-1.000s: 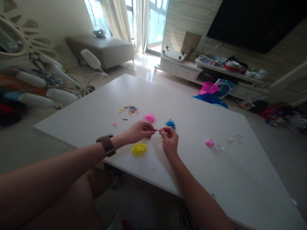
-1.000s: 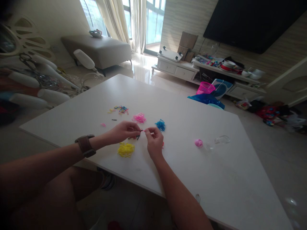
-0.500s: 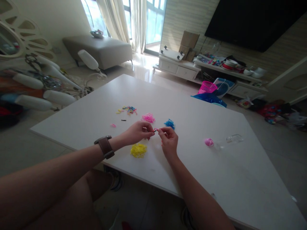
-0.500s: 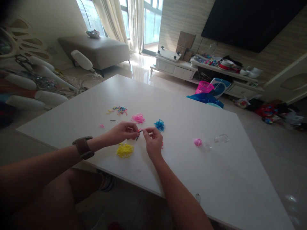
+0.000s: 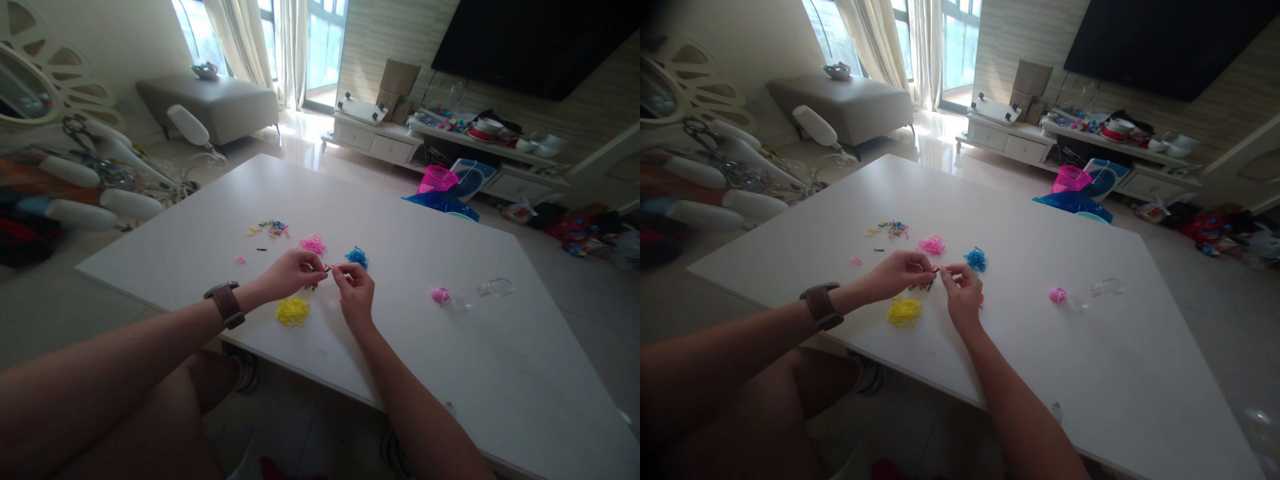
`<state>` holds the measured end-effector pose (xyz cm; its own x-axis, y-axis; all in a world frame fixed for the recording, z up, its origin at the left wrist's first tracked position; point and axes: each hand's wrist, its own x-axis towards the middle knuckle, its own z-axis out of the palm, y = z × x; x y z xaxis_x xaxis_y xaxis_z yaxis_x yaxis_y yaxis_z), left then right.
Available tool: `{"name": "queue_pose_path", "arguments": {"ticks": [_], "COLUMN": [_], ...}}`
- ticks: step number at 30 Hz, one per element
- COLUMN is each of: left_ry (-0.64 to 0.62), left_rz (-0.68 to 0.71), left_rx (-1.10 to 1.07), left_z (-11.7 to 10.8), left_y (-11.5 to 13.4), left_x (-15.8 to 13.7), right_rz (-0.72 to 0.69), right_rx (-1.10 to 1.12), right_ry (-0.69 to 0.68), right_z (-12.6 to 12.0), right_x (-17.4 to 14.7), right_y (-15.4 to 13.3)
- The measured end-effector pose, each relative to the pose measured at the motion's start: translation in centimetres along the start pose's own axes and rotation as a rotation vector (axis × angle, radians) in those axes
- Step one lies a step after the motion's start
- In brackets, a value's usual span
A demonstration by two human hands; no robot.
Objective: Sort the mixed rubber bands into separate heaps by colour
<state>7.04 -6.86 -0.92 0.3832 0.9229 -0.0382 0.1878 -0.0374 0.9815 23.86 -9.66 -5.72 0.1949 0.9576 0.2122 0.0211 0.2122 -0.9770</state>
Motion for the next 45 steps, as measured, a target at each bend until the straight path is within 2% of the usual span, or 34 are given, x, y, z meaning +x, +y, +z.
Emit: {"name": "queue_pose_path", "arguments": {"ticks": [6,11,22,25,30,35,40,43,45], "left_ry": [0.026,0.104,0.105,0.193,0.465,0.553,0.527,0.435,0.331], "left_rz": [-0.014,-0.058,-0.073,-0.086,-0.135,-0.169,-0.13,-0.086,-0.054], "left_rx": [-0.036,-0.15,-0.162,-0.101,-0.104,-0.151,-0.072,0.015,0.043], "left_z": [0.0,0.0,0.1,-0.9,-3.9,-5.3,-5.0,-4.1,-3.1], "left_y": [0.2,0.4,-0.1,-0.6,-2.9,-4.6,-3.7,-2.4,-1.8], "left_x": [-0.1,0.0,0.7,1.8,4.2,6.0,6.0,5.2,4.6], "right_rz": [0.041,0.072,0.037,0.045,0.058,-0.042,-0.201,-0.22,-0.213], "right_rx": [0.033,0.027,0.023,0.0,-0.039,-0.079,-0.167,-0.194,-0.193], "right_ry": [0.006,0.01,-0.038,0.004,0.007,0.009,-0.047,-0.052,-0.036], "right_z": [0.0,-0.1,-0.1,-0.1,-0.3,-0.3,-0.3,-0.4,-0.5], "right_x": [0.2,0.2,0.4,0.5,0.6,0.1,-0.5,-0.4,-0.2], "right_y": [-0.1,-0.2,0.6,0.6,0.6,-0.1,-0.9,-0.9,-0.8]}}
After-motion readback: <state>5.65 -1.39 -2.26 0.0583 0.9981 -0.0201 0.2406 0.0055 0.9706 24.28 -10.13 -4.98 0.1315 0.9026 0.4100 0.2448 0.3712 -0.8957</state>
